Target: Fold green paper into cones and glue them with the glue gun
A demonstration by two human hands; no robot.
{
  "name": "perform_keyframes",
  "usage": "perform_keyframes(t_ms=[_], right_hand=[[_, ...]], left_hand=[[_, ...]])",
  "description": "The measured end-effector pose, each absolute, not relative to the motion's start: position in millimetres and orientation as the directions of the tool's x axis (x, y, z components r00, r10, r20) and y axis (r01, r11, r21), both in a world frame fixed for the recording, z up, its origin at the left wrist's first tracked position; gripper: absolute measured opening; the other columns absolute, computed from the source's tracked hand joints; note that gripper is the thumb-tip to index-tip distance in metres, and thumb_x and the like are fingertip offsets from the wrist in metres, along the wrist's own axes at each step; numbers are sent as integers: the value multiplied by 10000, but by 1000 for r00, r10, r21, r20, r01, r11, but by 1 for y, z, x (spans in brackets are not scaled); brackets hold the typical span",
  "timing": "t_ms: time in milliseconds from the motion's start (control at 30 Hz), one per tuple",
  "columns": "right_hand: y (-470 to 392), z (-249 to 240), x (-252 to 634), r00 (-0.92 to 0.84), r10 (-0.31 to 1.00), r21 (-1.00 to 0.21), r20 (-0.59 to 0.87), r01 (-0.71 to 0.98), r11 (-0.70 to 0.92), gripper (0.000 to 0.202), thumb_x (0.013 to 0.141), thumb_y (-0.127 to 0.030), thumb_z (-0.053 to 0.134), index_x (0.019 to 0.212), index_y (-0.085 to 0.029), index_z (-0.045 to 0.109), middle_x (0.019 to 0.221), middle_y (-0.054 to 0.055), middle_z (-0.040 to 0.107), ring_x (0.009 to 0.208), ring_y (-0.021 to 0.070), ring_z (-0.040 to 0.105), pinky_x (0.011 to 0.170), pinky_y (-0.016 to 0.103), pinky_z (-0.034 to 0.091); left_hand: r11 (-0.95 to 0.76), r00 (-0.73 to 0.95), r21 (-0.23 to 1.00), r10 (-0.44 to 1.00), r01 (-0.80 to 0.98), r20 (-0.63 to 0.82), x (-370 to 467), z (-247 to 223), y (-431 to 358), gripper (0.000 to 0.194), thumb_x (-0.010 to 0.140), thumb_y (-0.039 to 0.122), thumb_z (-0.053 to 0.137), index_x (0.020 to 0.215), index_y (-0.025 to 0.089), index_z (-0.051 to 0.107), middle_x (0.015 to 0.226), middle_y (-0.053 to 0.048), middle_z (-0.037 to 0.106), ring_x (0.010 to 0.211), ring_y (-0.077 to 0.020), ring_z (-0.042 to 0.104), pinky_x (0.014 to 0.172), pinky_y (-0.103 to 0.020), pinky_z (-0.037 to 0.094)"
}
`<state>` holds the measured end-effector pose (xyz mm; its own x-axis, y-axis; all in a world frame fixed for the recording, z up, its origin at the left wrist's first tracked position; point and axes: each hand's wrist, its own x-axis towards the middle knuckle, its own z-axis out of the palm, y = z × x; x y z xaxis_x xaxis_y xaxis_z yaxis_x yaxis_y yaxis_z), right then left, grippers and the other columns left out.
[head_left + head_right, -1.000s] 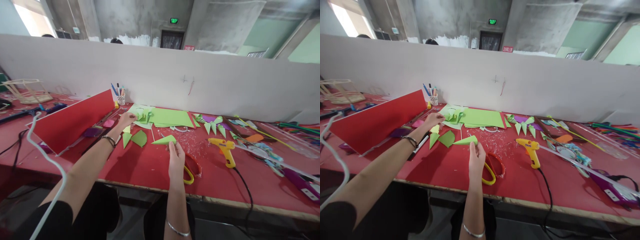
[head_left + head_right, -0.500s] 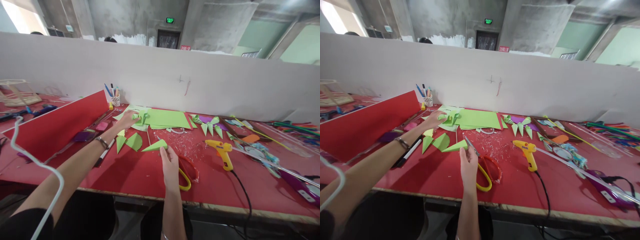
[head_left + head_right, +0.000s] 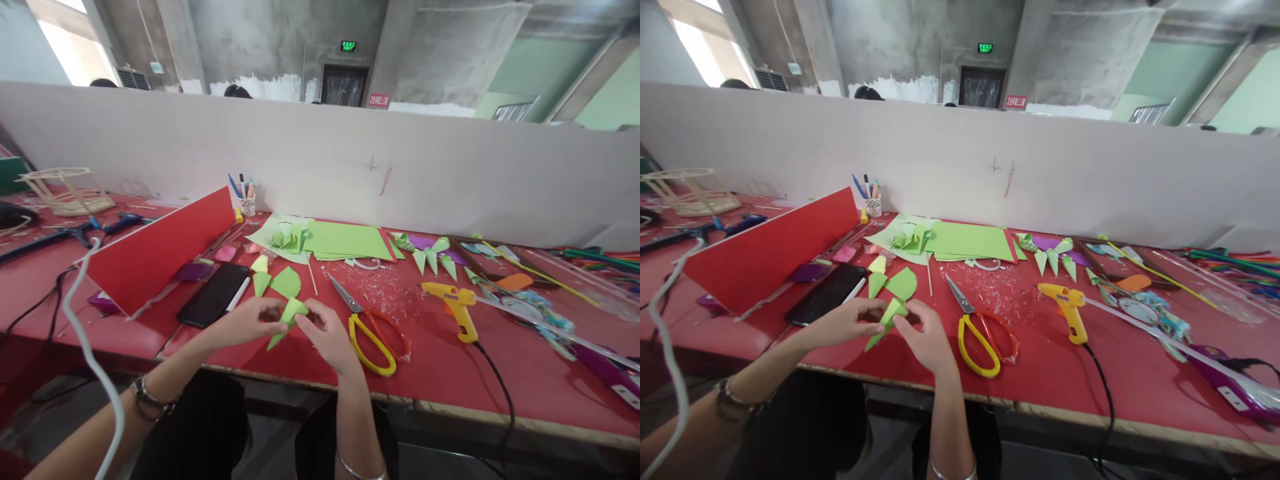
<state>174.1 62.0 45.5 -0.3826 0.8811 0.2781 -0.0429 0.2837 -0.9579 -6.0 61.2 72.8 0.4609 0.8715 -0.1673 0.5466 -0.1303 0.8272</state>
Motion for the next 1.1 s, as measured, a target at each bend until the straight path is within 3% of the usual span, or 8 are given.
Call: perform_keyframes(t_ms=[133, 367, 533, 800, 1100], right_hand=[[56, 58, 170, -405, 859, -924, 312, 81, 374, 134, 789, -295, 519, 723, -186, 561, 724, -1, 520, 685, 126, 497, 636, 238, 408], [56, 73, 172, -472, 823, -877, 315, 188, 443, 142, 792, -284, 524, 688, -187, 534, 728, -4, 503, 684, 122, 490, 638, 239, 392], [63, 75, 177, -478, 821, -857, 312, 231, 460, 162, 807, -296, 502, 689, -188, 529, 708, -9, 494, 659, 119, 476, 613, 234, 377], [74, 73, 171, -479, 821, -859, 311, 228, 458, 169, 804, -302, 497, 684, -189, 531, 706, -8, 496, 664, 121, 476, 614, 234, 383], [83, 67, 160, -443, 848, -877, 291, 231, 421, 174, 794, -308, 504, 671, -185, 522, 687, -19, 476, 642, 112, 466, 610, 234, 386]], left_hand=[[-99, 413, 832, 896, 545, -164, -15, 72, 50, 300, 699, 383, 584, 873, 141, 552, 635, 25, 581, 610, -127, 541, 563, -206, 394], [6, 438, 923, 879, 384, -188, -14, 61, 36, 240, 698, 376, 591, 732, 141, 562, 619, 7, 632, 590, -126, 577, 591, -216, 432], [126, 401, 923, 873, 363, -277, -12, 51, 33, 313, 681, 435, 582, 576, 154, 493, 559, -7, 627, 487, -110, 558, 507, -210, 422], [164, 386, 942, 881, 293, -274, -16, 41, 34, 345, 695, 480, 547, 615, 146, 520, 521, 0, 608, 405, -80, 501, 453, -192, 390], [97, 236, 922, 952, 375, -197, -23, 43, 30, 355, 726, 495, 481, 605, 163, 503, 494, 18, 576, 395, -82, 485, 449, -190, 370]])
